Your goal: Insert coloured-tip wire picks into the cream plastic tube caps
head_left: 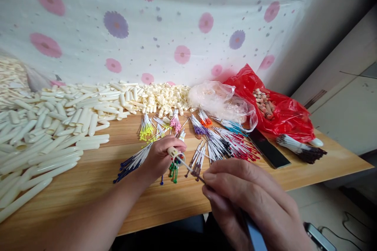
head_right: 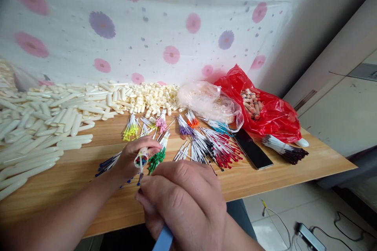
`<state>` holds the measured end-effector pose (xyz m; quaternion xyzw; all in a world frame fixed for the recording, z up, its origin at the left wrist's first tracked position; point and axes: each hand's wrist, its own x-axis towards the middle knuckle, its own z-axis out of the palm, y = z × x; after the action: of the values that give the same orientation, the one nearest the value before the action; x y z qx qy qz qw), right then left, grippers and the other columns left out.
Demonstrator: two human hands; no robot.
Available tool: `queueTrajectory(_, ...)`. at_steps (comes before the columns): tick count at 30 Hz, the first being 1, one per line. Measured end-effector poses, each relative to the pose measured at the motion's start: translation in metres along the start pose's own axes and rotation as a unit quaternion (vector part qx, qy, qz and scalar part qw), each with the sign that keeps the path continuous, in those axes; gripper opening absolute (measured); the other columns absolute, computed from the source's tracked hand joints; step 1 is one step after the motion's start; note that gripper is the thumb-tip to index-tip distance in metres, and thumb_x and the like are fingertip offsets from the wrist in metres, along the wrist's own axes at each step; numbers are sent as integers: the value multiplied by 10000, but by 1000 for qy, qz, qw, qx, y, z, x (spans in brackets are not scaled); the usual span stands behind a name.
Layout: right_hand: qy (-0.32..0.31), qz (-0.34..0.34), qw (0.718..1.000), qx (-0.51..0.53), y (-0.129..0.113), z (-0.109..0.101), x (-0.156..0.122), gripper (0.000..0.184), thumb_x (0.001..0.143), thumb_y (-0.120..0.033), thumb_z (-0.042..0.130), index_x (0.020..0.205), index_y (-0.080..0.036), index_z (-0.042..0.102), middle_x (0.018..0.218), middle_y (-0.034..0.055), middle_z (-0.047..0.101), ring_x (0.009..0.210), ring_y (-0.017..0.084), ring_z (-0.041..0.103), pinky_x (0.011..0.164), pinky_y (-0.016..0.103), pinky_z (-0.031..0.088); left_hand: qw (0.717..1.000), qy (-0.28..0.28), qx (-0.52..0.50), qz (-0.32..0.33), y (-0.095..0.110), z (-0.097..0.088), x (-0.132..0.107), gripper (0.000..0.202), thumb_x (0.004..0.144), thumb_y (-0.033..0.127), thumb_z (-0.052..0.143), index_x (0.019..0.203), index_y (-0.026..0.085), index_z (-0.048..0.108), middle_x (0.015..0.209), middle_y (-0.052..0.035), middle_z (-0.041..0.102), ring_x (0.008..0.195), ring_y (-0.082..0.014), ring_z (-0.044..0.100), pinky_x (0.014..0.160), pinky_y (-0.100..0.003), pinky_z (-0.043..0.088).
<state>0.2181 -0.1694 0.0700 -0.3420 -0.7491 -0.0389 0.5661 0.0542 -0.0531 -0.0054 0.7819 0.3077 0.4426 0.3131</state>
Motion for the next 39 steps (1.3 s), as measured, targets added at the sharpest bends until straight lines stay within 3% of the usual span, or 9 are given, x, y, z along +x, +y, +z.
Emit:
queueTrajectory(11, -57, 44, 997, 23, 8, 10, 4, 215, 796, -71, 586, 967, -197, 625, 784, 55, 680, 722, 154, 660, 610, 249, 560, 997, -4, 72, 22, -2, -1, -2, 140, 833, 280, 580, 778, 202, 682, 731, -16, 679, 699, -151, 588, 681, -267, 456)
queueTrajectory(16, -46, 77, 994, 58, 24, 25, -7, 207, 829, -74, 546, 986, -187, 620, 812, 59, 631, 731, 142, 629, 639, 260, 543, 989, 0, 134, 54, -5, -4, -4, 150, 857, 292, 547, 839, 212, 673, 759, -24, 690, 719, -161, 596, 687, -276, 437)
queueTrajectory(24, -42, 82, 996, 1, 33, 28, -15, 225, 824, -80, 569, 1003, -197, 640, 831, 54, 595, 751, 141, 618, 628, 257, 525, 982, 14, 181, 58, 2, -7, -3, 124, 826, 214, 563, 908, 200, 655, 803, -39, 685, 759, -183, 611, 696, -284, 425)
queueTrajectory(28, -36, 86, 996, -4, 37, 24, -11, 159, 808, -93, 600, 906, -211, 642, 782, 32, 586, 695, 131, 596, 578, 246, 502, 983, -3, 177, 44, 7, -10, -5, 330, 772, 394, 647, 1026, 188, 604, 822, -43, 658, 745, -197, 591, 686, -288, 424)
queueTrajectory(32, -64, 110, 992, 11, 42, 19, -8, 149, 783, -61, 605, 853, -190, 628, 772, 23, 572, 671, 113, 562, 573, 225, 481, 984, -26, 163, 69, 7, -11, -7, 496, 820, 599, 483, 1069, 178, 568, 923, -80, 643, 830, -226, 583, 741, -317, 422)
queueTrajectory(35, -89, 130, 987, 24, 45, 19, -8, 158, 779, -42, 586, 832, -187, 620, 774, 17, 568, 679, 112, 551, 582, 221, 466, 978, -28, 191, 78, 5, -10, -7, 531, 873, 615, 331, 1003, 174, 598, 916, -89, 623, 862, -235, 566, 762, -337, 405)
queueTrajectory(39, -82, 179, 980, 35, 45, 23, -10, 129, 821, -75, 545, 820, -184, 614, 773, 21, 556, 693, 119, 550, 590, 226, 462, 963, -2, 257, 80, 6, -9, -5, 589, 862, 642, 288, 857, 160, 627, 787, -72, 576, 755, -228, 537, 679, -336, 381)
